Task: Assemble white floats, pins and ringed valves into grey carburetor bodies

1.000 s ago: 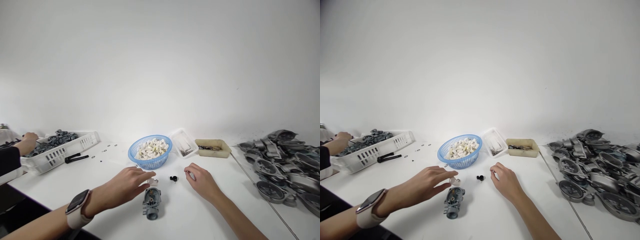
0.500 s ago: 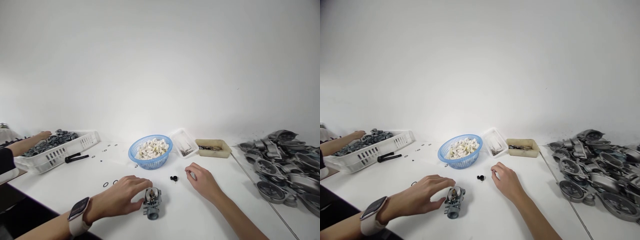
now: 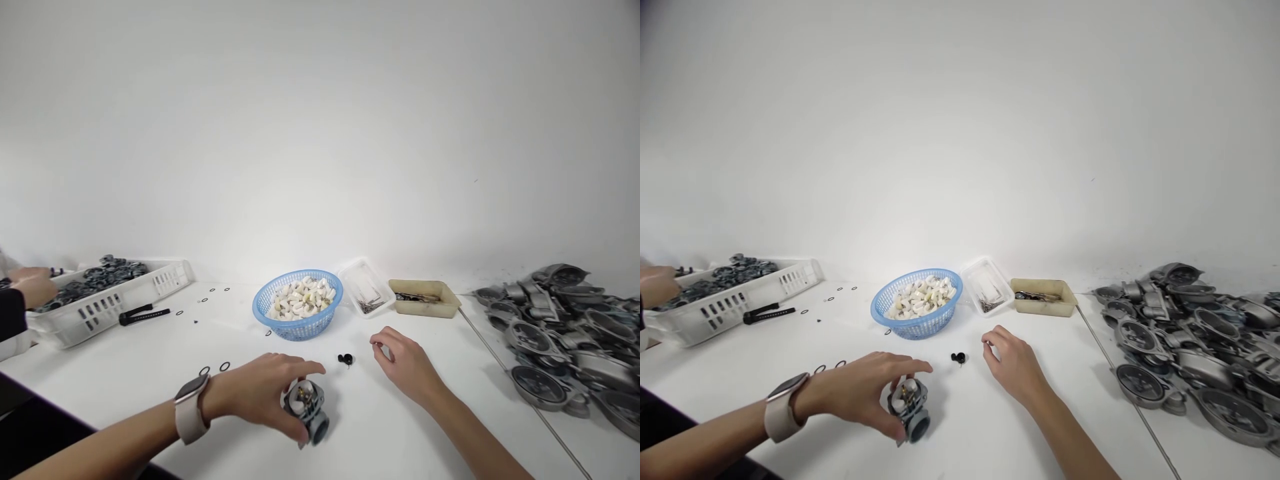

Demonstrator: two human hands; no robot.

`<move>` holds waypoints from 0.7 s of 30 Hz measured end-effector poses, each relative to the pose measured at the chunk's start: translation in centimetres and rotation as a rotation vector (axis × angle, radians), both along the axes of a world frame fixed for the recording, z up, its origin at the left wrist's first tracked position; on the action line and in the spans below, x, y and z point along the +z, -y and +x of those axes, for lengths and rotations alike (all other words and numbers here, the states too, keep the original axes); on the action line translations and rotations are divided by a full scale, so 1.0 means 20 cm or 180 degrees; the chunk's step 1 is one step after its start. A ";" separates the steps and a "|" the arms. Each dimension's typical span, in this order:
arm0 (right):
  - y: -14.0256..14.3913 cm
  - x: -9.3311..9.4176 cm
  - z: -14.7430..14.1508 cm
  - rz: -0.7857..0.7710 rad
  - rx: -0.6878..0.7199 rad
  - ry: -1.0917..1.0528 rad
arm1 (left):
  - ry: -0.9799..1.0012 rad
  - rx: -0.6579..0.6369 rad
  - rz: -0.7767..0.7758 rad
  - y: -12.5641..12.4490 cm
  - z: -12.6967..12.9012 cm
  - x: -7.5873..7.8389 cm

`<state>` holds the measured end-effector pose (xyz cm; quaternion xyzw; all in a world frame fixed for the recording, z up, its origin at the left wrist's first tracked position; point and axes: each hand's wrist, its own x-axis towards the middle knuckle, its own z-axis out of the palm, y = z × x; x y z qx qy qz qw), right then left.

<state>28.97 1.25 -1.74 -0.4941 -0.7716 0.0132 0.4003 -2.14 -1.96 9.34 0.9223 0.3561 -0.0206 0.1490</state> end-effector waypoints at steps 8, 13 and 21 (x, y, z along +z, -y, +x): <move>-0.01 -0.02 0.00 -0.0158 0.0021 -0.0004 | 0.0314 0.0039 0.0155 0.01 -0.02 0.00; 0.00 0.00 0.00 -0.0247 0.0030 -0.0006 | 0.0740 -0.0124 -0.0346 -0.03 -0.06 0.03; -0.01 -0.03 0.01 -0.0333 0.0032 0.0005 | 0.1032 -0.0230 -0.0386 -0.02 -0.06 0.01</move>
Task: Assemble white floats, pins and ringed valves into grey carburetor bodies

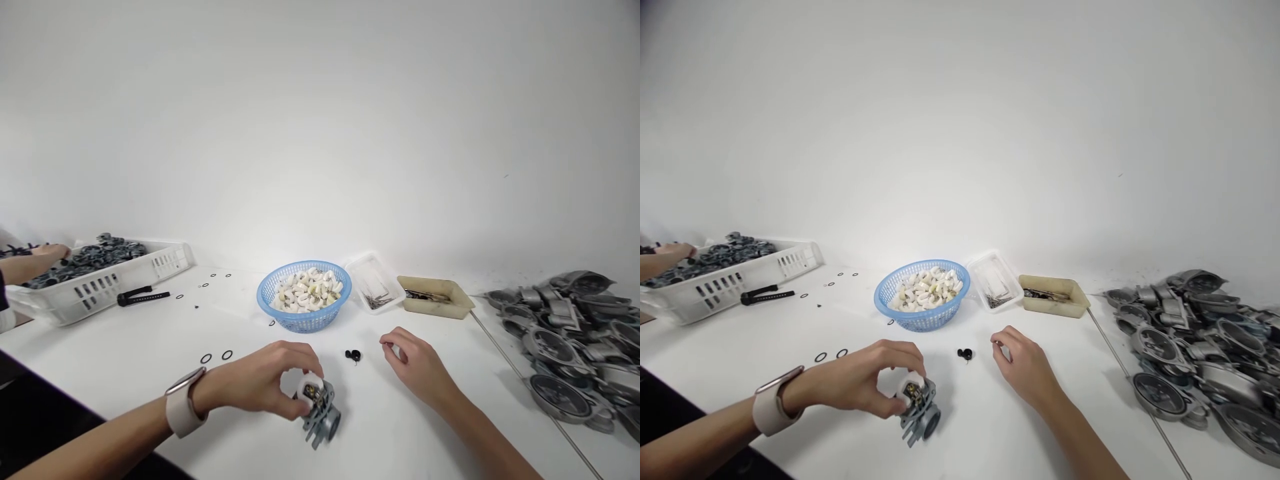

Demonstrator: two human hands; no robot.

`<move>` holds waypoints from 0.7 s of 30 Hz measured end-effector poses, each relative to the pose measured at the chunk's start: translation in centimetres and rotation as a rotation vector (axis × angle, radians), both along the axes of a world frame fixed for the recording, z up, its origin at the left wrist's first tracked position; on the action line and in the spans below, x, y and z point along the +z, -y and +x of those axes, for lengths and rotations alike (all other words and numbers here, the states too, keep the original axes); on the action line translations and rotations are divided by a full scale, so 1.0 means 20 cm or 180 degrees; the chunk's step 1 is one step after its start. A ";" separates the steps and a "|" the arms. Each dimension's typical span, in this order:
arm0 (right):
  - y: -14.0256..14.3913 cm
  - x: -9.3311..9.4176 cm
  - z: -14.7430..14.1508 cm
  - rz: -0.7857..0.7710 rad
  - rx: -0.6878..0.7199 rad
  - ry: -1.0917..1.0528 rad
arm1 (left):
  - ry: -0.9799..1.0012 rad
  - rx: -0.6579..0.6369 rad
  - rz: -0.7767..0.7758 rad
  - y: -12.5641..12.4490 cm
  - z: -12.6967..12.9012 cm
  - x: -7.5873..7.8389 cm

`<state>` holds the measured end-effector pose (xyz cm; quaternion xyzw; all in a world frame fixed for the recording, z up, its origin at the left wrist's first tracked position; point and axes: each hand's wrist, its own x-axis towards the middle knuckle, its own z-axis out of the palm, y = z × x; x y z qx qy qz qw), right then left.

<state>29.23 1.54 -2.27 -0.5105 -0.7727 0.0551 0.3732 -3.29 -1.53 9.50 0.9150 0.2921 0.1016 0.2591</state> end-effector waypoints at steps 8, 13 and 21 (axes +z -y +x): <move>-0.01 -0.03 0.01 -0.0012 0.0001 -0.0060 | 0.0153 -0.0262 -0.0293 -0.03 -0.02 -0.03; -0.02 -0.04 0.02 0.0001 -0.0001 -0.0089 | 0.0061 -0.0036 -0.0038 -0.02 -0.04 -0.07; -0.05 -0.08 0.04 0.0082 -0.0012 -0.0123 | 0.0173 0.0099 0.0439 0.00 -0.02 -0.13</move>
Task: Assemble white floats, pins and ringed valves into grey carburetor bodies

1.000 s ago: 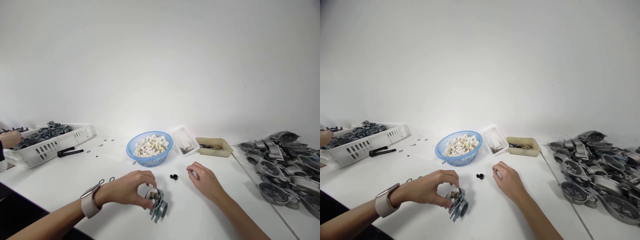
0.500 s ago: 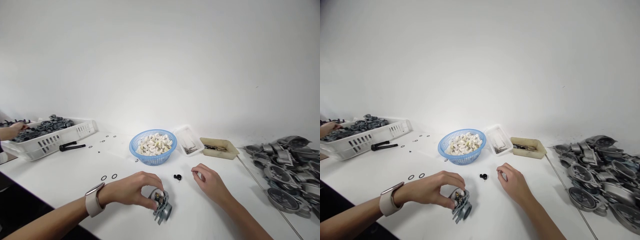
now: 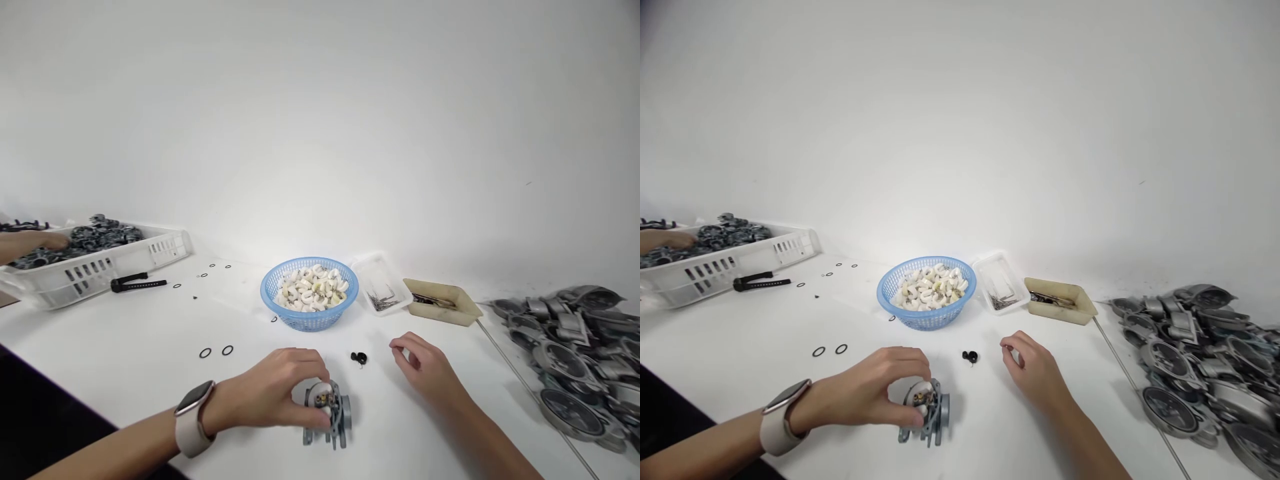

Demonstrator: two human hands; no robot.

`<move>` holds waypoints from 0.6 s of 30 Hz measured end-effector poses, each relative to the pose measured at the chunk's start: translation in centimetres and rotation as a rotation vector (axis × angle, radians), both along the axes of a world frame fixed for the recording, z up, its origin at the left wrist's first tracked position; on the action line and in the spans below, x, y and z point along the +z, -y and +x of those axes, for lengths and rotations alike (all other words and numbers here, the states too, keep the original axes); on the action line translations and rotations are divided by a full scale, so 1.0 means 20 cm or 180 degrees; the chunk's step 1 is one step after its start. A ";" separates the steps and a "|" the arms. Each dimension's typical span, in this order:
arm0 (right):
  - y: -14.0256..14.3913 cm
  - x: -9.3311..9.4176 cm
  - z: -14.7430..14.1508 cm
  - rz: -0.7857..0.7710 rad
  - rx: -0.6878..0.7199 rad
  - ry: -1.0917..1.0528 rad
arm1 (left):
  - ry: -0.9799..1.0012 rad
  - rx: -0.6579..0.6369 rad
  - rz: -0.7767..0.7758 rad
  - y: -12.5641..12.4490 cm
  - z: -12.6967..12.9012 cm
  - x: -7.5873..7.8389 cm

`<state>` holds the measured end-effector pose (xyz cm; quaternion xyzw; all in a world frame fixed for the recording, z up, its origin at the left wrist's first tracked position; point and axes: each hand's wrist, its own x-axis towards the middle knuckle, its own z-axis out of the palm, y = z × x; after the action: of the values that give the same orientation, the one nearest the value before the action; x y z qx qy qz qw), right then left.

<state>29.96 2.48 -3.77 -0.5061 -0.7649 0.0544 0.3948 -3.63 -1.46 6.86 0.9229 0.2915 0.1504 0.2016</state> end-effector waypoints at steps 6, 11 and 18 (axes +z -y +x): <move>-0.01 -0.01 0.02 0.0043 -0.0059 0.0008 | -0.0118 0.0121 0.0001 -0.01 0.00 -0.10; -0.02 0.01 0.05 0.0038 -0.0155 0.0046 | -0.0024 0.0218 -0.0043 -0.06 0.04 -0.15; 0.00 0.06 0.07 -0.0011 -0.0475 0.0144 | 0.0313 -0.0197 -0.0599 -0.21 0.11 -0.12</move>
<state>31.33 2.47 -2.63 -0.5634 -0.7338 0.0146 0.3794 -1.45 2.67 4.40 0.9000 0.2654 0.1612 0.3061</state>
